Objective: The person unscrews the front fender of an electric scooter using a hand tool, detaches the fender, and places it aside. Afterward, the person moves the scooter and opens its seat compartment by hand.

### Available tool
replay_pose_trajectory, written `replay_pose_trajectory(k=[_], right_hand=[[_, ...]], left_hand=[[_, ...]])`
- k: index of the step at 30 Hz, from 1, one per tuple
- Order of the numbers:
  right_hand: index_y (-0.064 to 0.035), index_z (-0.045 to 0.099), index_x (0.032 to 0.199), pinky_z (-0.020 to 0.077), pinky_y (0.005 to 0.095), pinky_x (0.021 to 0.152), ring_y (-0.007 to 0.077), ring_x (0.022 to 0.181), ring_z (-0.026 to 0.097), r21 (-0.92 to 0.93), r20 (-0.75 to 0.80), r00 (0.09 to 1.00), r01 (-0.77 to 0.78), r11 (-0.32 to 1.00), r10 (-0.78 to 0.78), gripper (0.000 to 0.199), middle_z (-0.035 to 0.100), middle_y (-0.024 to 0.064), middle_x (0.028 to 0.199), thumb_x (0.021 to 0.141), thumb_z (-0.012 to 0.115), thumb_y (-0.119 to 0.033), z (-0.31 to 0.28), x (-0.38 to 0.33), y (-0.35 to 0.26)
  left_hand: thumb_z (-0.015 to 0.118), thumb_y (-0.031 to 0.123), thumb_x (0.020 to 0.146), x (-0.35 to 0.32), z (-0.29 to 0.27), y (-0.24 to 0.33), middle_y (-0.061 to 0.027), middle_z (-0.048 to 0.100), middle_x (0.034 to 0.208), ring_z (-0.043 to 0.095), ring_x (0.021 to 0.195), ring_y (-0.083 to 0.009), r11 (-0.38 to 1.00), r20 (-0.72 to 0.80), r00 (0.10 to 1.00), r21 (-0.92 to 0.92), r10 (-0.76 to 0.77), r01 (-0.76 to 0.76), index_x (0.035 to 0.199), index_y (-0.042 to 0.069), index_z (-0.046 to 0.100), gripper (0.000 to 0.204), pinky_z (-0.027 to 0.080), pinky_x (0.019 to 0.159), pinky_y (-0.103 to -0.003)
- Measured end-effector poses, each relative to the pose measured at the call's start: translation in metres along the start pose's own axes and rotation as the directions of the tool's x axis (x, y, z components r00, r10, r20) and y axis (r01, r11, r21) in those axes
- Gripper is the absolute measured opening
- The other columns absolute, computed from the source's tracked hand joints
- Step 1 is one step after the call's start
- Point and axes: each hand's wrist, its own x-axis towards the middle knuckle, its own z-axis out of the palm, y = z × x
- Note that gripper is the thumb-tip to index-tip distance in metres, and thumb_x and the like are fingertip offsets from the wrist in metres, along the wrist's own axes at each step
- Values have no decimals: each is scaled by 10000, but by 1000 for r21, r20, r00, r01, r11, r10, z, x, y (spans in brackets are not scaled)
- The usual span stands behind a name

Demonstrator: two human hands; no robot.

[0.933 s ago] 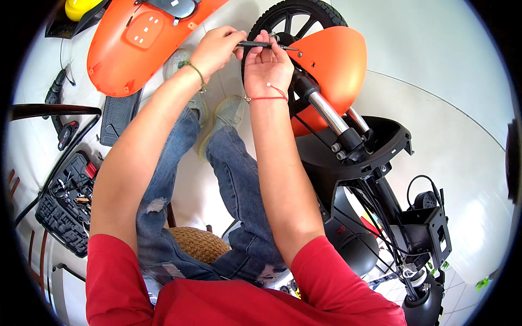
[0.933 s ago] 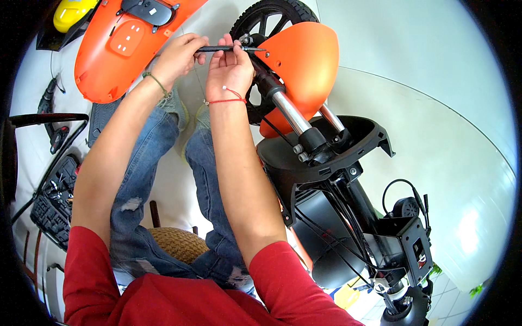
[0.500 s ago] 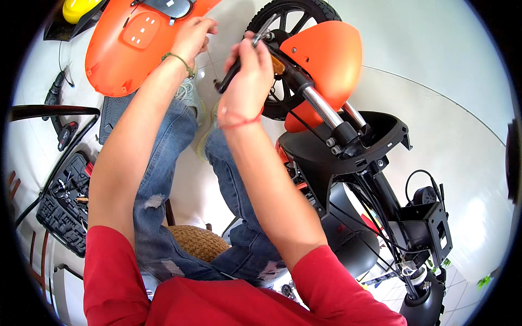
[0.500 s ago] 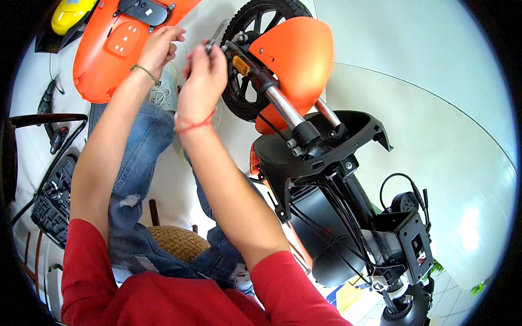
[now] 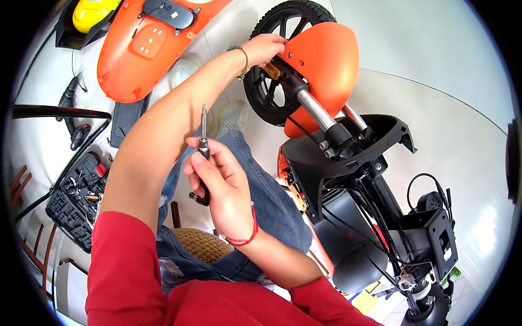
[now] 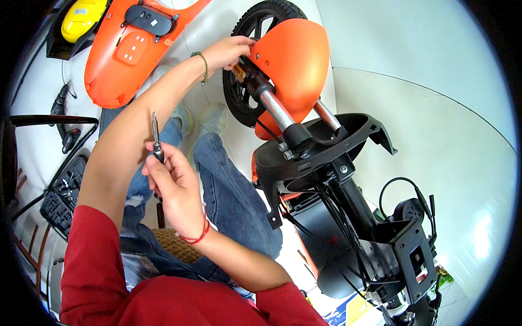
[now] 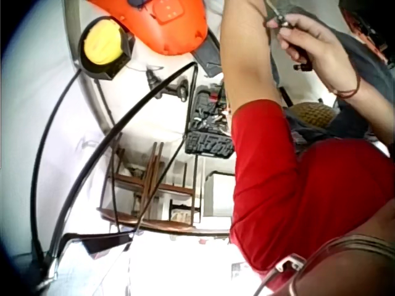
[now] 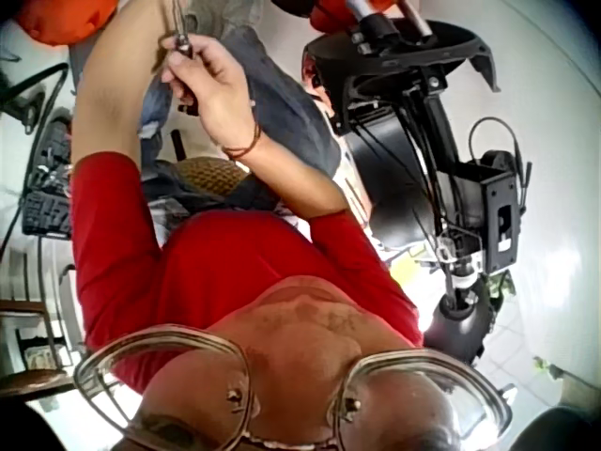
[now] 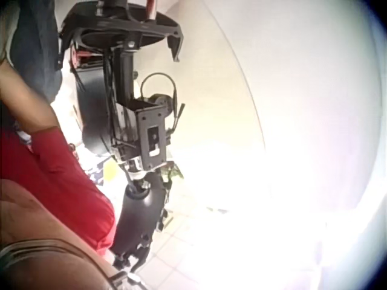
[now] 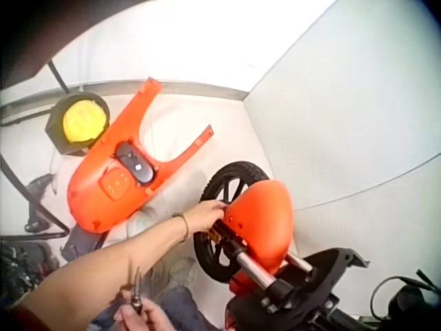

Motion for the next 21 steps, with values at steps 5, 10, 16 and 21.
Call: replay_pose_trajectory(k=[5, 10, 16, 21], right_hand=[[-55, 519, 1178, 315, 163, 504, 17, 612, 442, 145, 14, 990, -140, 980, 139, 267, 551, -16, 810, 937, 509, -170, -12, -2, 5], [-43, 509, 1170, 316, 164, 502, 21, 615, 447, 126, 59, 989, -141, 982, 134, 269, 551, -6, 816, 931, 509, -168, -14, -9, 0], [-27, 506, 1163, 322, 169, 502, 30, 616, 454, 248, 14, 985, -169, 954, 170, 268, 552, 9, 827, 920, 512, -142, -17, -5, 0], [-27, 505, 1163, 331, 175, 506, 34, 616, 456, 257, 11, 983, -181, 949, 184, 272, 552, 11, 826, 913, 510, -134, -13, -7, -5]], left_hand=[[516, 207, 831, -6, 7, 4, 43, 385, 578, 339, 477, -54, 999, -88, 996, 36, 2, 1, 1187, 58, 549, 387, 281, 441, -219], [546, 214, 850, -9, 9, -1, 50, 373, 611, 332, 499, -42, 985, -127, 992, -171, -21, -1, 1134, 102, 558, 305, 271, 446, -205], [550, 180, 849, -6, 1, -2, 58, 407, 735, 298, 492, -24, 957, -24, 1000, -291, -2, -5, 1002, 125, 542, 163, 214, 406, -175], [538, 134, 850, -6, -3, 7, 62, 403, 739, 272, 461, -10, 938, 105, 993, -339, -45, 79, 896, 130, 499, 61, 186, 369, -162]])
